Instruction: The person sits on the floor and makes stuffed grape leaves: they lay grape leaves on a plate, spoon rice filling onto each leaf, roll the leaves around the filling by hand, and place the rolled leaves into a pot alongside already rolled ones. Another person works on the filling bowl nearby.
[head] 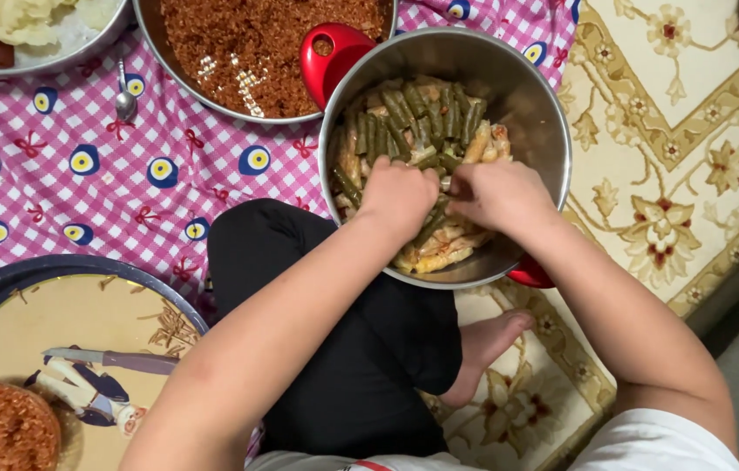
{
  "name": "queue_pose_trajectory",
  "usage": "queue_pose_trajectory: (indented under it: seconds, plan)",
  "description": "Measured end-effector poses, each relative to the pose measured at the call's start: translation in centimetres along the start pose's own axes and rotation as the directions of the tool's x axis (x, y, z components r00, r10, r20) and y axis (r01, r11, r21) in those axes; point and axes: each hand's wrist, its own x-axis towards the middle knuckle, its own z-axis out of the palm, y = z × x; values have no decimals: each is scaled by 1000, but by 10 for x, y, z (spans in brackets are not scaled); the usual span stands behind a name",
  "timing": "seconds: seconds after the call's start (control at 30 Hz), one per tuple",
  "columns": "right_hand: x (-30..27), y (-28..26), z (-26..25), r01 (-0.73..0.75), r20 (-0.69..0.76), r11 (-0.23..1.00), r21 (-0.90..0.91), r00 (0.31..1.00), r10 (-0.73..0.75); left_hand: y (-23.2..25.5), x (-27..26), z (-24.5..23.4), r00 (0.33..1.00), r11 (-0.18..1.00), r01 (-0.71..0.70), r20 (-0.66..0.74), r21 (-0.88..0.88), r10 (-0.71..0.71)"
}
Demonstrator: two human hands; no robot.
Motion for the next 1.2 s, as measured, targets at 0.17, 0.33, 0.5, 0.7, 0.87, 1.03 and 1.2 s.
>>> queue_pose_trajectory:
  seconds: [0.17, 0.33, 0.5, 0.7, 0.87, 1.03, 1.2]
  plan:
    - [8, 5, 12, 25, -106, 999, 31, 994, -22, 0, 0, -5, 998, 997, 51, 45, -61, -48]
    - [20, 8, 25, 75, -103, 991, 108, 993, -64, -12, -11, -27, 995, 991, 84, 53, -107, -79]
    - [28, 4, 31, 96, -149, 971, 220, 987, -64, -10, -18, -30, 967, 992, -124, 227, 9, 119]
    - [15, -4, 18, 113, -185, 985, 131, 979, -88, -12, -20, 1, 984, 990, -133, 125, 52, 125]
    - [6, -16, 15, 207, -38, 977, 58, 978, -205, -42, -18, -23, 998, 998, -23, 52, 59, 20]
    - [19, -11, 33, 305, 3, 951, -53, 952, -306, -48, -7, -2, 986, 999, 49, 158, -6, -47]
    - [1, -17, 3, 295, -51, 956, -8, 954, -295, -52, -45, -57, 991, 986, -47, -128, -162, 26]
